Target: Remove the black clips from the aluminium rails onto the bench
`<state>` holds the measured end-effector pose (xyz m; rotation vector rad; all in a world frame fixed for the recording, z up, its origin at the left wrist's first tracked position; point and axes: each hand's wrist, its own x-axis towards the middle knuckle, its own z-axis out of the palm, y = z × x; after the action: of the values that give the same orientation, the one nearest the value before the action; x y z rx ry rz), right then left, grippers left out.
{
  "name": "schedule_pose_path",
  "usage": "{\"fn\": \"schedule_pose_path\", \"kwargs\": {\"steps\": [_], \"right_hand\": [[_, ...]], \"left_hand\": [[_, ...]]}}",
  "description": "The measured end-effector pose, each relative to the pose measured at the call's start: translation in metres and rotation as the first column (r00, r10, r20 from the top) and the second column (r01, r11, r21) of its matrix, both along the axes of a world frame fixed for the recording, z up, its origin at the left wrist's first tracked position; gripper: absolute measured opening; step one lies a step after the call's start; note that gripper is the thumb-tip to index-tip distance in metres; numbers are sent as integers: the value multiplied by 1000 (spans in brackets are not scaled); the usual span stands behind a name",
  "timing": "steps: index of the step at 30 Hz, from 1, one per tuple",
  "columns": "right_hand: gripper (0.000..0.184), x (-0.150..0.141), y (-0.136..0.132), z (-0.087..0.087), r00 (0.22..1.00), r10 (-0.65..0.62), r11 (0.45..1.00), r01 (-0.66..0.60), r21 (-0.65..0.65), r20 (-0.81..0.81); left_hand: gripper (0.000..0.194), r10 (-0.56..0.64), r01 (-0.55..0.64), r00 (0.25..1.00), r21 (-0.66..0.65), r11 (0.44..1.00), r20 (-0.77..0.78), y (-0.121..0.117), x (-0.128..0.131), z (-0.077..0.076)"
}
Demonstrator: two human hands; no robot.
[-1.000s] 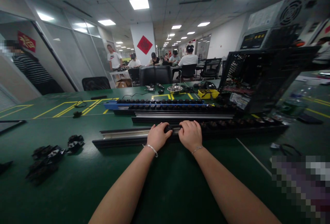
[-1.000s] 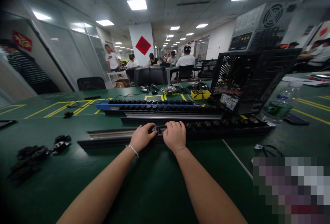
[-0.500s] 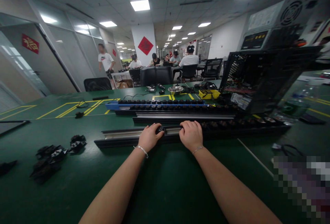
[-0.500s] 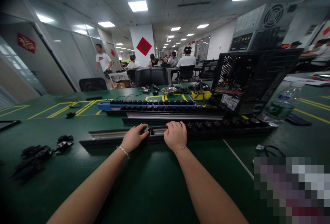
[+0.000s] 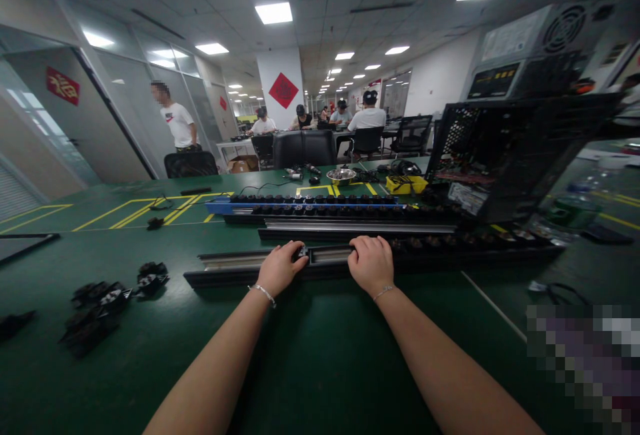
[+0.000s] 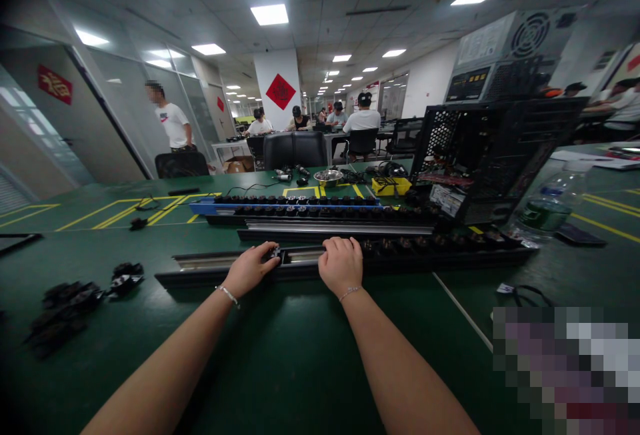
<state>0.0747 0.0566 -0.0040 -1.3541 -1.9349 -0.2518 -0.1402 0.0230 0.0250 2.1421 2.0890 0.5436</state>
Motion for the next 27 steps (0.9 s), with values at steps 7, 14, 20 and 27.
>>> {"fn": "schedule_pose_path", "kwargs": {"steps": [7, 14, 20, 27], "right_hand": [[21, 0, 1, -1, 1000, -3, 1000, 3, 22, 4], [21, 0, 1, -2, 1000, -5, 1000, 5, 25, 4], [21, -1, 1, -1, 1000, -17, 1000, 17, 22, 5], [21, -1, 3, -2, 1000, -30, 999, 29, 25, 11]], "left_hand": [[37, 13, -13, 1000, -10, 1000, -6, -5, -13, 5], [40, 54, -53, 999, -25, 998, 2, -7, -31, 1], [39, 50, -50, 999, -24, 998, 8, -9, -44, 3], [42, 45, -45, 999, -18, 999, 19, -10, -66, 1]]}}
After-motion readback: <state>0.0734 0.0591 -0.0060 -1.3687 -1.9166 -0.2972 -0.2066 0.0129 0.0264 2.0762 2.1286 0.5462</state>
